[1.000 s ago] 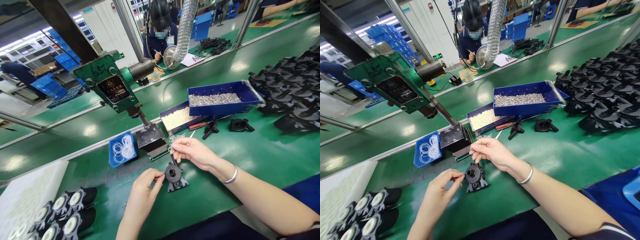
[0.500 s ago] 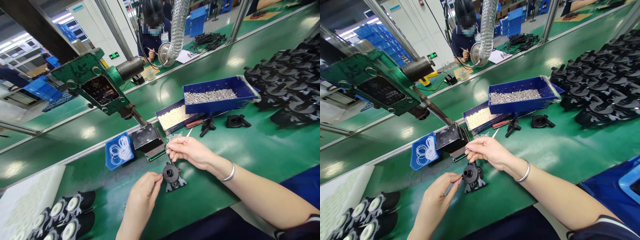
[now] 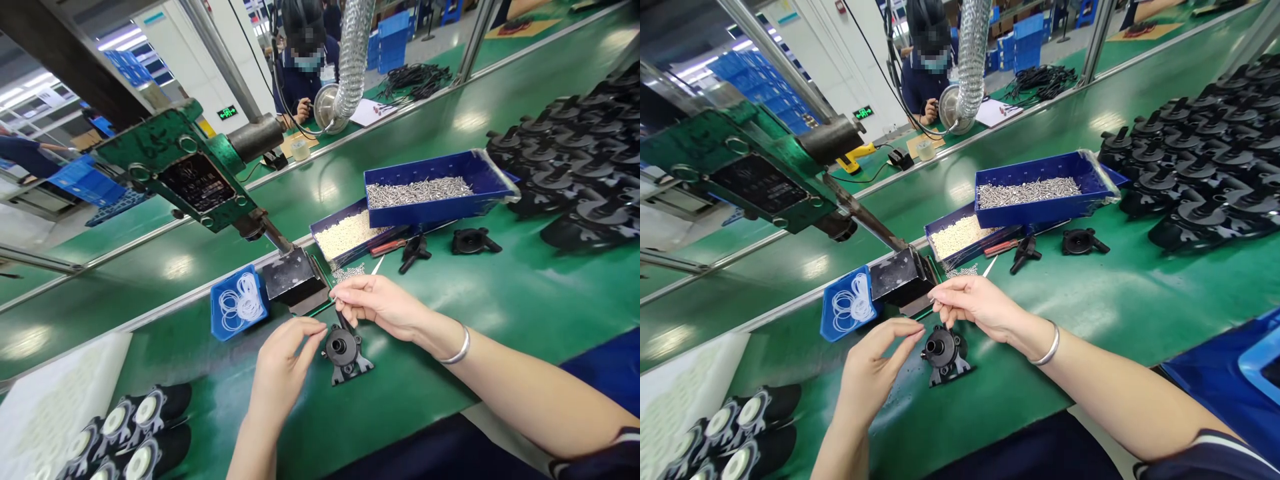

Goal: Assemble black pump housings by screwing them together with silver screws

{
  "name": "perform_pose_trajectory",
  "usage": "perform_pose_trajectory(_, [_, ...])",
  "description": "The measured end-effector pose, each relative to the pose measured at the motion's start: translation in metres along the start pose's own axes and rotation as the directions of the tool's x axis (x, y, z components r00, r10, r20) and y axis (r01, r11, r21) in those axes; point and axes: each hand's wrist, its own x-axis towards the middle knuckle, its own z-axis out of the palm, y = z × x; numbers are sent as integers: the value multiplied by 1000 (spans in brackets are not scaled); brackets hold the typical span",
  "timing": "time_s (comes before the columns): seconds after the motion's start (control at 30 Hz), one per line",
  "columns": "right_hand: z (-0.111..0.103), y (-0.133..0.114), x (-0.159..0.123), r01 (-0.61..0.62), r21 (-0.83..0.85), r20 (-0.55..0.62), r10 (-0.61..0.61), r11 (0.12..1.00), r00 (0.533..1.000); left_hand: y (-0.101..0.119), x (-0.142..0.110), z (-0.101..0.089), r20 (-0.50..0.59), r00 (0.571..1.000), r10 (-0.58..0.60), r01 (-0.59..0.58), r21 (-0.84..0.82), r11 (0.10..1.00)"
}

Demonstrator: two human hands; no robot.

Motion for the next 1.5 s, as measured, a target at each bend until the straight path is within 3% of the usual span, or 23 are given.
perform_pose_trajectory(0.2, [-1,-4,1,30,15,-19,-30,999,999,-9,17,19,89,993,77,-77,-5,997])
perform_pose_trajectory(0.43, [0,-4,0,29,15,-19,-28,999,999,-11,13,11,101,947,304,-311,62,948])
perform_pose_trajectory(0.53, [0,-3,0,29,11,-14,-29,1000,999,-10,13,11,90,933,348,-355,69,933])
perform_pose_trajectory(0.77, [2,-4,0,16,4,-16,-16,1000,1000,-6,15,13,96,984,149,-161,134,978])
perform_pose_trajectory(1.07, [0,-4,1,23,-13,-16,-24,1000,1000,1,13,3,187,961,204,-245,227,943])
perform_pose_trajectory(1.2, [1,-2,0,62,-80,13,-61,995,998,4,12,-6,1,998,71,-69,201,977])
perform_pose_trajectory(1.3, [3,-1,-3,89,-151,42,-83,985,996,11,16,0,-137,991,-1,13,83,996])
perform_pose_trajectory(1.5, [3,2,-3,131,-239,68,-118,962,991,21,24,18,-183,980,-77,67,-59,996])
